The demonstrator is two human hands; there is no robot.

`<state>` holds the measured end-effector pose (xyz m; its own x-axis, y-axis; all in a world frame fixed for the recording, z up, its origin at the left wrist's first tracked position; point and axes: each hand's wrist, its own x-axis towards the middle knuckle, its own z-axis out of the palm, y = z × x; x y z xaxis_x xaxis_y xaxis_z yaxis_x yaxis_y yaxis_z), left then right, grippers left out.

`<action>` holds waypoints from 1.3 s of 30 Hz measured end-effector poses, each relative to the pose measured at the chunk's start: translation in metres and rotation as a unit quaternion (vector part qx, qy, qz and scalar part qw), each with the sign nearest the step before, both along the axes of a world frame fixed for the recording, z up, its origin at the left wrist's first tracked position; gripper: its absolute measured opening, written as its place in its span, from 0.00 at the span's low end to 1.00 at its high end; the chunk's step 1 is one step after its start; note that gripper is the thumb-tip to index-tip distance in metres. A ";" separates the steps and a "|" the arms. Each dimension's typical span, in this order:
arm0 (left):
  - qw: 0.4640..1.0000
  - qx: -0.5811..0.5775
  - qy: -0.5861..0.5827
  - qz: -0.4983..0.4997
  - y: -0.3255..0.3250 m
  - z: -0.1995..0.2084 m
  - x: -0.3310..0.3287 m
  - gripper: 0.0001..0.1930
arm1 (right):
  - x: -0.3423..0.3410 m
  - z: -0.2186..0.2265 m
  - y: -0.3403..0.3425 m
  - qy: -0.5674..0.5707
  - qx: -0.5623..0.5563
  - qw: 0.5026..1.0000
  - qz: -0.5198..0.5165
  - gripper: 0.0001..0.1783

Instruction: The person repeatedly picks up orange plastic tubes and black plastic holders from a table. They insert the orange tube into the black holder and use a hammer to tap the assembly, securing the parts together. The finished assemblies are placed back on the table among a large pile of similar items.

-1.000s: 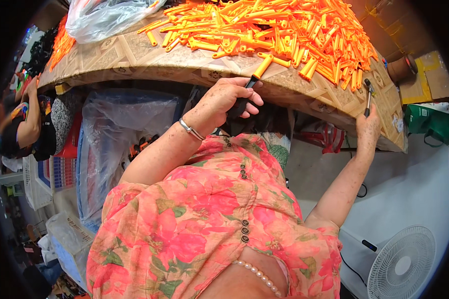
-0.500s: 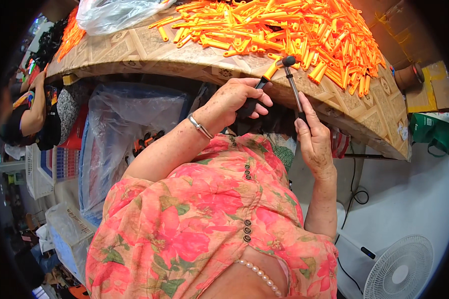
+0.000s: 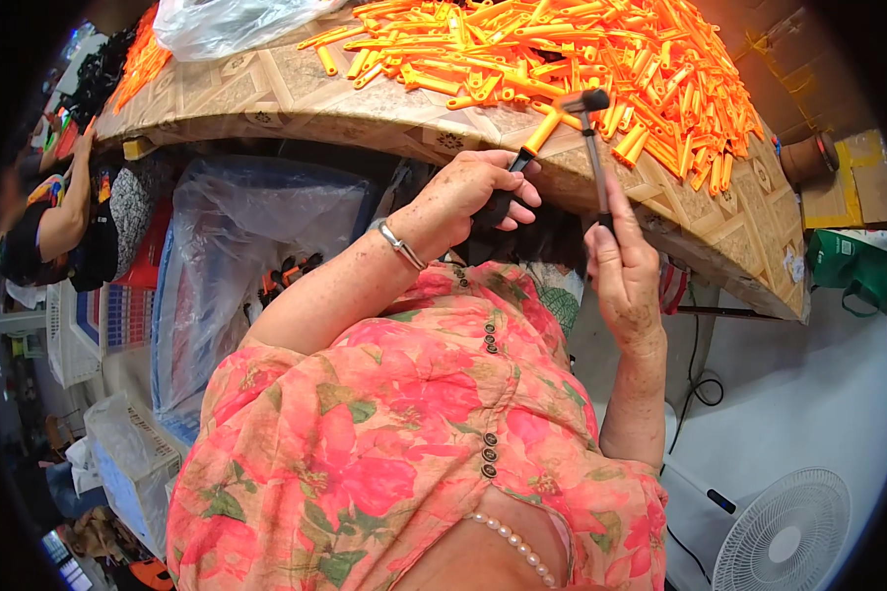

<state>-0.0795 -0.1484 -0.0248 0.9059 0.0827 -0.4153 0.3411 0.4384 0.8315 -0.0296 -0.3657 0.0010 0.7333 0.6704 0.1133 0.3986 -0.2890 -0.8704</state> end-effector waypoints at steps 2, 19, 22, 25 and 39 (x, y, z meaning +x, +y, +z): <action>1.000 -0.002 0.002 0.000 0.000 0.000 0.000 0.15 | 0.007 -0.013 0.002 -0.111 0.029 0.993 0.022 0.29; 0.999 -0.012 0.005 0.029 -0.002 -0.003 0.003 0.14 | -0.004 -0.031 -0.005 -0.072 -0.021 0.996 0.042 0.31; 0.999 -0.016 -0.001 0.029 -0.004 -0.004 0.004 0.13 | -0.003 -0.025 -0.005 -0.068 -0.002 0.997 0.032 0.31; 0.999 -0.011 0.005 0.036 -0.005 -0.001 0.004 0.12 | -0.004 -0.021 -0.005 -0.083 0.018 0.996 0.009 0.31; 0.998 -0.016 0.019 0.060 -0.008 0.000 0.006 0.11 | 0.000 -0.006 0.007 -0.122 -0.024 0.991 0.040 0.30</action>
